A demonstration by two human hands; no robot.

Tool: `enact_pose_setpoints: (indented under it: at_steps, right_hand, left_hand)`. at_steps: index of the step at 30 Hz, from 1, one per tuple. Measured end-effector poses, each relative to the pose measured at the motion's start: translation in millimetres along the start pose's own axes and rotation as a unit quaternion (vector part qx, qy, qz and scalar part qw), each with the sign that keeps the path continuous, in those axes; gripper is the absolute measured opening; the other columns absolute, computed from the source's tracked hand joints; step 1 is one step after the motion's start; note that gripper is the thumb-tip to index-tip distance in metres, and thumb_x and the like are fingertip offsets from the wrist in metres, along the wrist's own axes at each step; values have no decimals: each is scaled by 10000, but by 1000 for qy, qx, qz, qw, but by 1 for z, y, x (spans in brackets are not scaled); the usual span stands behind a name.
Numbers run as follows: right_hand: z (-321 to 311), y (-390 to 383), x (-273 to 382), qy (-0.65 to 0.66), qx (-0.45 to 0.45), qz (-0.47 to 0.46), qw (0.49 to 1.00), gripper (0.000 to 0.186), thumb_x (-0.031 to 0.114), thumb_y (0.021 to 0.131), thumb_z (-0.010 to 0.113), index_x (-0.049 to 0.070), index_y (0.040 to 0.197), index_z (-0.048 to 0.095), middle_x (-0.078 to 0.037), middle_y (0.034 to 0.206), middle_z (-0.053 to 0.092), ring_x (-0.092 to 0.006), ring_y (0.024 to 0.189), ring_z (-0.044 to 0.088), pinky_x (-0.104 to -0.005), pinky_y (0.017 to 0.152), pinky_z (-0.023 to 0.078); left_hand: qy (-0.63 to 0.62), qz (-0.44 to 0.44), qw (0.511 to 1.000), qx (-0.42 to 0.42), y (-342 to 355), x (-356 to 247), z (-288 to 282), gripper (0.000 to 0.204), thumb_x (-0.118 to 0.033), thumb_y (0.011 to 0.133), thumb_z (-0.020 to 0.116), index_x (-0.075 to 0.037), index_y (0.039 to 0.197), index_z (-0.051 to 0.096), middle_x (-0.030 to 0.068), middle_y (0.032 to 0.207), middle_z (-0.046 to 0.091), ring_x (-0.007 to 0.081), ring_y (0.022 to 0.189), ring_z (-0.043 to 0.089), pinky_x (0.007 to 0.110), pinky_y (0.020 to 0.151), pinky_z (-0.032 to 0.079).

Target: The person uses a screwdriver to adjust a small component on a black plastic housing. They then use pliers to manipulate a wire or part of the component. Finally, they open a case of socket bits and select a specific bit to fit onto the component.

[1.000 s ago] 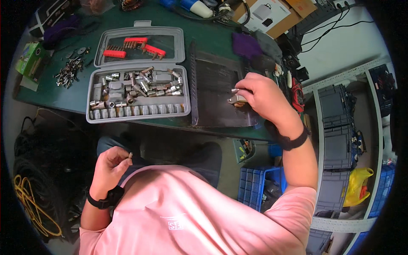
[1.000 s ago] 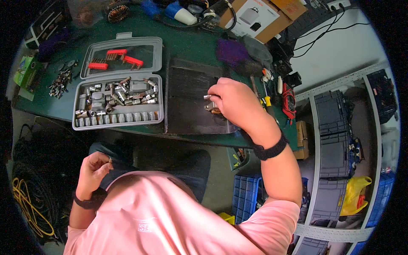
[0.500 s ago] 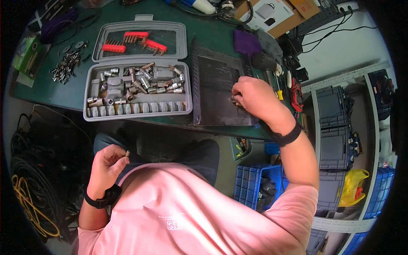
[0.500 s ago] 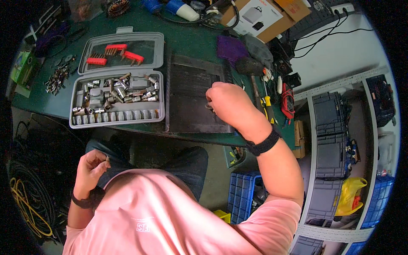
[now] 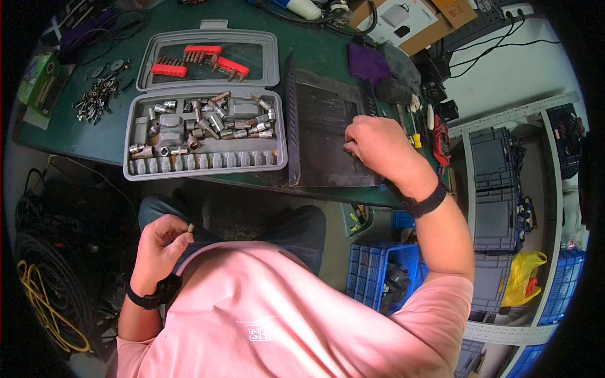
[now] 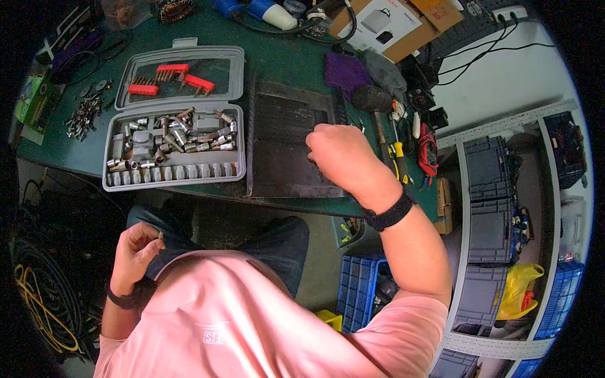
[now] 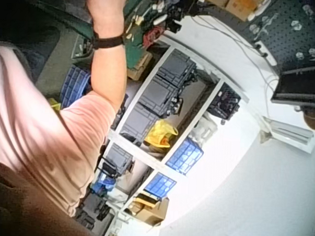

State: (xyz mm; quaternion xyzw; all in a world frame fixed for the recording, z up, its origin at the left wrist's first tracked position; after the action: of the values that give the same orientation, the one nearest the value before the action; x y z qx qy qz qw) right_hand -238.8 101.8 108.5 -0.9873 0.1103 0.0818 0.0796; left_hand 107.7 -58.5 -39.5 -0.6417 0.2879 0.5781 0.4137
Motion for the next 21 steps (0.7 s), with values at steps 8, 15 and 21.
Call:
enact_pose_setpoints:
  at_steps: [8, 15, 21]
  right_hand:
    - [3, -1, 0, 28, -24, -34, 999, 53, 43, 749, 605, 23, 724, 648, -165, 800, 627, -363, 787, 639, -458, 692, 517]
    - [1, -4, -2, 65, -23, -4, 998, 68, 63, 771, 639, 34, 831, 656, -142, 829, 613, -342, 821, 610, -421, 726, 499]
    - [-3, -6, 1, 51, -27, 5, 998, 51, 71, 771, 643, 25, 792, 646, -162, 808, 626, -358, 812, 632, -440, 713, 516]
  left_hand:
    - [4, -15, 1000, 1, -1, 2, 0, 45, 29, 858, 625, 38, 889, 594, 39, 777, 624, 70, 704, 570, 213, 648, 461]
    - [12, -11, 1000, 1, 0, 0, 2, 44, 30, 852, 633, 36, 883, 602, 31, 777, 618, 69, 693, 557, 212, 634, 451]
    - [12, -12, 1000, 0, 0, 1, 3, 45, 26, 856, 634, 34, 887, 601, 29, 774, 615, 69, 695, 556, 213, 633, 452]
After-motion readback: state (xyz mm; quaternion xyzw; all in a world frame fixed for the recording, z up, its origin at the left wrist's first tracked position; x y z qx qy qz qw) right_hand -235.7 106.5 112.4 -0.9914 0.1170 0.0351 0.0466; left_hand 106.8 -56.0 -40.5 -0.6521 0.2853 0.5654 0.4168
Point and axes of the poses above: each hand's wrist, its own y-axis towards the middle knuckle, its own z-axis out of the palm, x = y × z, the point moved 3 cm from there along y, towards the middle knuckle
